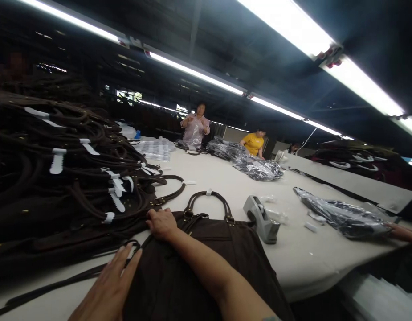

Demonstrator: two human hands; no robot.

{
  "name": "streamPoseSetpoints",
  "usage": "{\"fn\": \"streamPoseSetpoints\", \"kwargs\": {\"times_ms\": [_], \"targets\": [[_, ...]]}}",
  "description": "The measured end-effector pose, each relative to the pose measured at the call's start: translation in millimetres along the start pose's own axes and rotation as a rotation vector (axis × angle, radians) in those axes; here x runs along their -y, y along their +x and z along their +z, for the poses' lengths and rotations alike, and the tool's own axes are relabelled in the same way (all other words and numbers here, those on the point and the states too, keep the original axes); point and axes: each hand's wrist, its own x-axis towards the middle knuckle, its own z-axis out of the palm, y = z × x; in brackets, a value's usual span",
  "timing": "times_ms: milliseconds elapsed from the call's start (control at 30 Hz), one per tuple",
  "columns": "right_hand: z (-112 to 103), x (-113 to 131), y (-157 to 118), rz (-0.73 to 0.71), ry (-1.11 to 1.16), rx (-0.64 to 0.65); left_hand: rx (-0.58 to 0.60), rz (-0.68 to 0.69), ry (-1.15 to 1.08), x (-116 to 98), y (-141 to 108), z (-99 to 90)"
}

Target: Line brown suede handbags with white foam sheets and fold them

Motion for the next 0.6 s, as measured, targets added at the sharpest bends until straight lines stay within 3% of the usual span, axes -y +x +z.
{"fn": "streamPoseSetpoints", "kwargs": {"times_ms": [100, 233, 300, 400, 500, 600], "targets": [[-1.8, -9.3, -3.1, -0.014, 0.057, 0.007, -0.027, 0.092, 0.062, -22.3, 34.6, 26.3], [-1.3, -19.4, -2.7, -0.025, 0.212, -0.071, -0.049, 0.336, 0.074, -29.8, 36.6, 60.7], [-2.8, -22.6, -1.8, -0.017, 0.266, -0.065, 0.009, 0.397, 0.058, -25.6, 33.1, 66.1], [-19.6, -30.8, -13.3, 0.012, 0.322, 0.02, 0.188, 0.37, 0.038, -23.2, 36.0, 59.6], [-63.1, -54.4, -60.0, 0.12, 0.342, -0.025, 0.271, 0.333, 0.057, -27.0, 41.8, 51.6], [-121.4, -94.3, -148.0, 0.316, 0.311, -0.258, 0.257, 0.306, 0.008, -27.3, 42.0, 58.2]]}}
